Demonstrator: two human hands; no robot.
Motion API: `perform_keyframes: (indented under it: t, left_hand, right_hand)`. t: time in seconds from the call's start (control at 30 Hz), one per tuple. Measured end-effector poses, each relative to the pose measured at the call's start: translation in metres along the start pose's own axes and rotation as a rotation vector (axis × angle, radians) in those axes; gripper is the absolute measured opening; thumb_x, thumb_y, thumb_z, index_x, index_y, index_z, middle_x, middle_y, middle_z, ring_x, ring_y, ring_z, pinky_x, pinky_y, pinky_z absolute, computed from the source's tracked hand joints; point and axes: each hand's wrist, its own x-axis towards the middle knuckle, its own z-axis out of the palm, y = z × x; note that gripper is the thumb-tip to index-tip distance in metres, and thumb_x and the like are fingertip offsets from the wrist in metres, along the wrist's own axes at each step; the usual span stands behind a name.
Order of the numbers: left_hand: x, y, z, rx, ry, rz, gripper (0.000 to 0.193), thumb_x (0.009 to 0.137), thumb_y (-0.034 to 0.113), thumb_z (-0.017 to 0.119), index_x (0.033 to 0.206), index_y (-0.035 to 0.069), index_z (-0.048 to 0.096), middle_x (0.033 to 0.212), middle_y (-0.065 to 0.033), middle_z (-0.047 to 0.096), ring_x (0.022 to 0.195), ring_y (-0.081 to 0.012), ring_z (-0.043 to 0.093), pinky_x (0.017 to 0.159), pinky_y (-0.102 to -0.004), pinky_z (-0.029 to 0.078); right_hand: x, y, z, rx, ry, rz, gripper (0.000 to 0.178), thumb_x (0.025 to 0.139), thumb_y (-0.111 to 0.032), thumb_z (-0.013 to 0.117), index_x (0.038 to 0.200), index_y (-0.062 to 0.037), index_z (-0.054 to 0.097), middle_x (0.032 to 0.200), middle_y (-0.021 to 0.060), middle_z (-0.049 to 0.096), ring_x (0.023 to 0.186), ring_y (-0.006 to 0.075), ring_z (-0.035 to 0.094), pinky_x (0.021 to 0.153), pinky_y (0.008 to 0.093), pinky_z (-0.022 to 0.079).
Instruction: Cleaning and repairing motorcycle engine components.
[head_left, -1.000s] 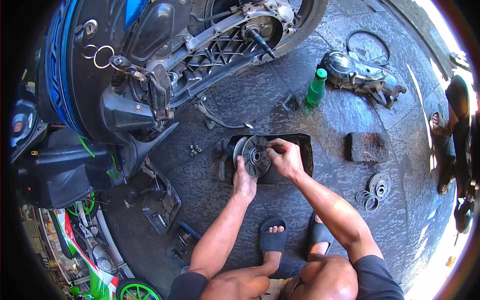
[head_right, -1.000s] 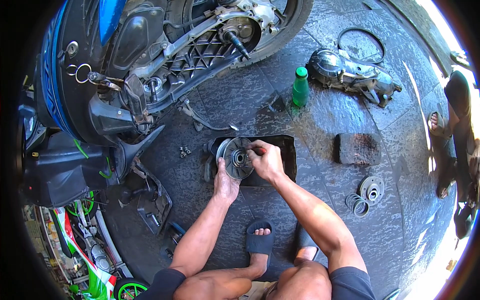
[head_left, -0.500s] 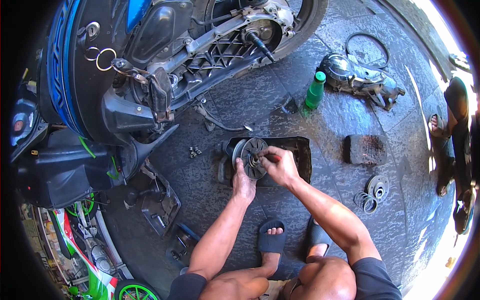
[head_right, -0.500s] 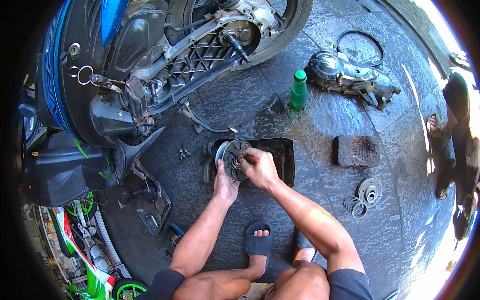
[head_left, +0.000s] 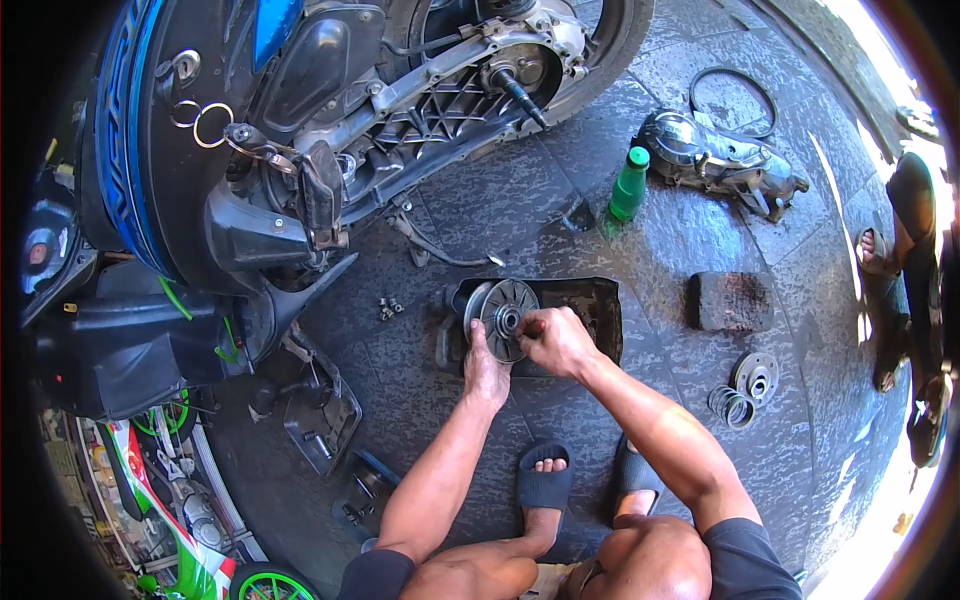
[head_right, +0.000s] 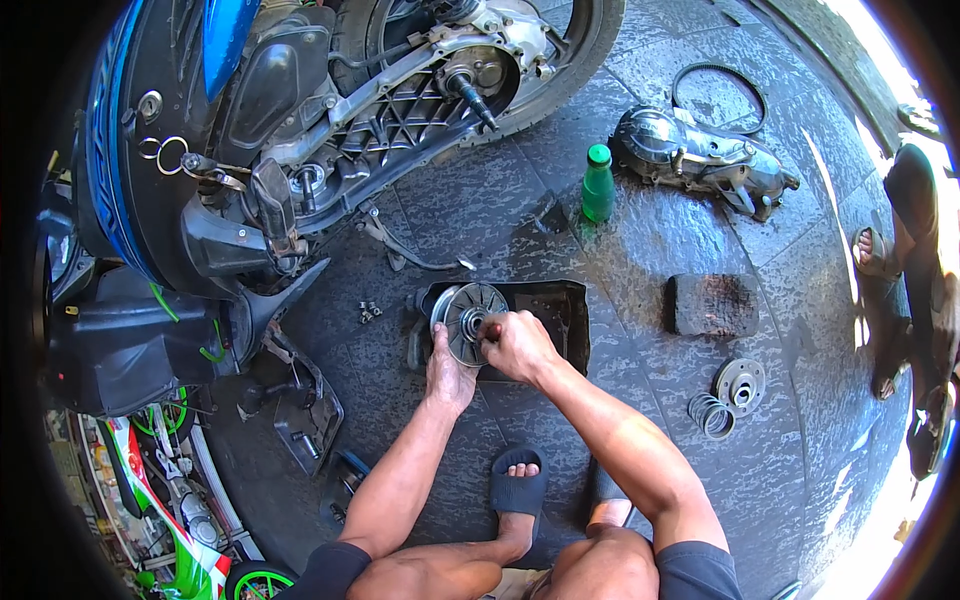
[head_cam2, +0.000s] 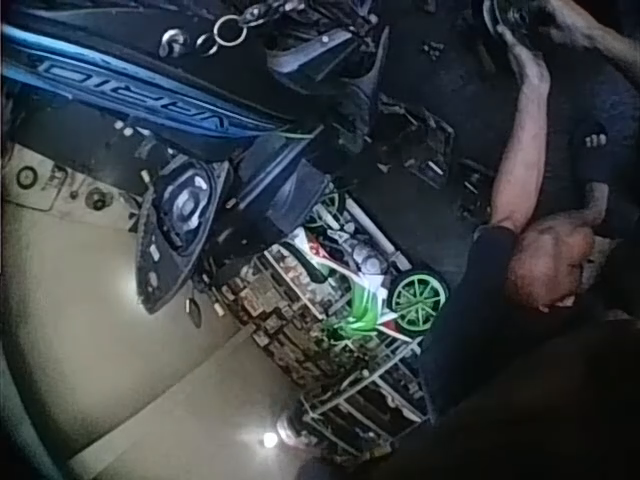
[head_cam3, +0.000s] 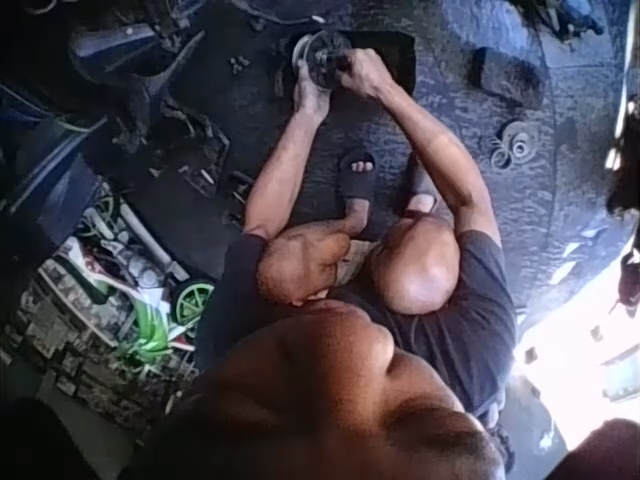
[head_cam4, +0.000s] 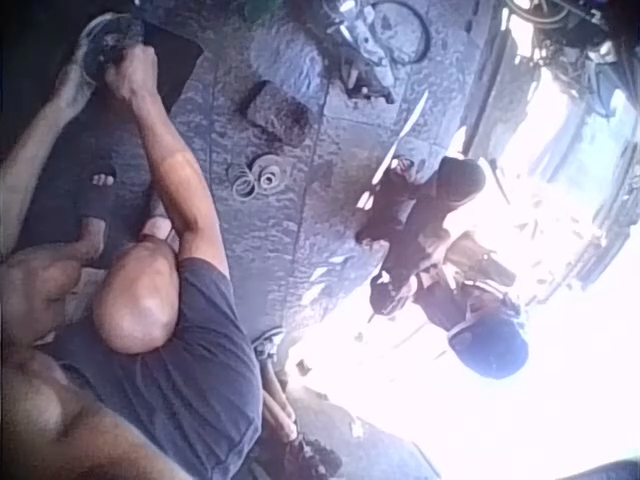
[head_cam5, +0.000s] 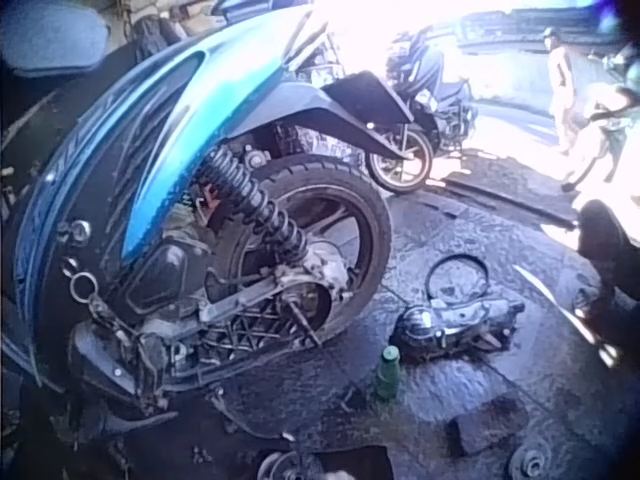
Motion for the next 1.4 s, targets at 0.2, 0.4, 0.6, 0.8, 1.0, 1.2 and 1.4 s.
perform_keyframes:
  t: [0.2,0.4,0.6,0.8,1.0,1.2,1.4]
  left_hand:
    - [-0.002,-0.001,0.006,0.005,0.005,0.012,0.060,0.105,0.052,0.028,0.146,0.010,0.037,0.142,-0.0089,0.050,0.131,-0.0221,0.048,0.112,-0.0413,0.039]
    - [-0.001,0.000,0.003,-0.009,0.027,0.042,0.061,0.105,0.051,0.029,0.146,0.007,0.038,0.143,-0.0097,0.050,0.131,-0.0234,0.049,0.113,-0.0418,0.038]
    - [0.002,-0.004,0.003,0.009,-0.032,0.050,0.061,0.104,0.054,0.026,0.144,0.009,0.039,0.139,-0.0088,0.053,0.129,-0.0239,0.050,0.111,-0.0441,0.038]
    - [-0.007,0.000,0.003,-0.046,-0.048,0.069,0.063,0.101,0.051,0.042,0.146,0.008,0.038,0.145,-0.0095,0.047,0.133,-0.0231,0.047,0.113,-0.0417,0.035]
    - [0.002,0.001,0.003,0.112,-0.006,0.098,0.061,0.098,0.042,0.055,0.143,0.003,0.044,0.144,-0.0079,0.048,0.131,-0.0201,0.047,0.112,-0.0372,0.035]
    - [-0.001,0.012,0.007,0.039,0.029,0.084,0.065,0.098,0.046,0.055,0.144,0.003,0.042,0.146,-0.0088,0.046,0.133,-0.0202,0.045,0.114,-0.0368,0.033]
    - [0.008,0.011,-0.012,0.040,-0.052,0.112,0.071,0.099,0.056,0.043,0.150,0.007,0.034,0.153,-0.0080,0.038,0.140,-0.0247,0.037,0.117,-0.0408,0.028]
  right_hand:
    - [0.022,0.023,-0.007,0.566,0.055,-0.013,0.011,0.086,-0.004,0.066,0.095,0.0017,0.070,0.082,0.0058,0.072,0.075,0.0096,0.063,0.070,0.0274,0.052]
    - [-0.003,0.019,0.012,0.341,0.252,0.129,0.010,0.086,-0.007,0.067,0.094,-0.0009,0.070,0.079,0.0054,0.071,0.073,0.0085,0.063,0.067,0.0281,0.051]
    - [-0.024,0.025,0.021,0.628,0.156,0.177,0.018,0.082,-0.013,0.070,0.094,0.0009,0.070,0.079,0.0102,0.071,0.071,0.0120,0.066,0.070,0.0292,0.052]
    - [-0.037,0.021,-0.036,0.067,0.197,0.326,0.027,0.083,-0.023,0.068,0.094,0.0014,0.069,0.084,0.0217,0.070,0.085,0.0332,0.070,0.078,0.0394,0.053]
    - [-0.062,0.007,-0.080,-0.029,0.335,0.341,0.027,0.084,-0.023,0.068,0.099,-0.0007,0.070,0.092,0.0237,0.070,0.092,0.0399,0.068,0.084,0.0442,0.053]
    - [-0.023,0.033,-0.129,0.440,0.693,0.275,0.031,0.095,-0.028,0.061,0.097,0.0029,0.068,0.081,0.0135,0.071,0.062,0.0197,0.065,0.055,0.0319,0.052]
    - [0.107,0.102,-0.136,1.567,0.266,0.689,0.106,0.082,-0.087,0.032,0.126,0.0072,0.051,0.103,0.0225,0.065,0.085,0.0327,0.065,0.070,0.0405,0.059]
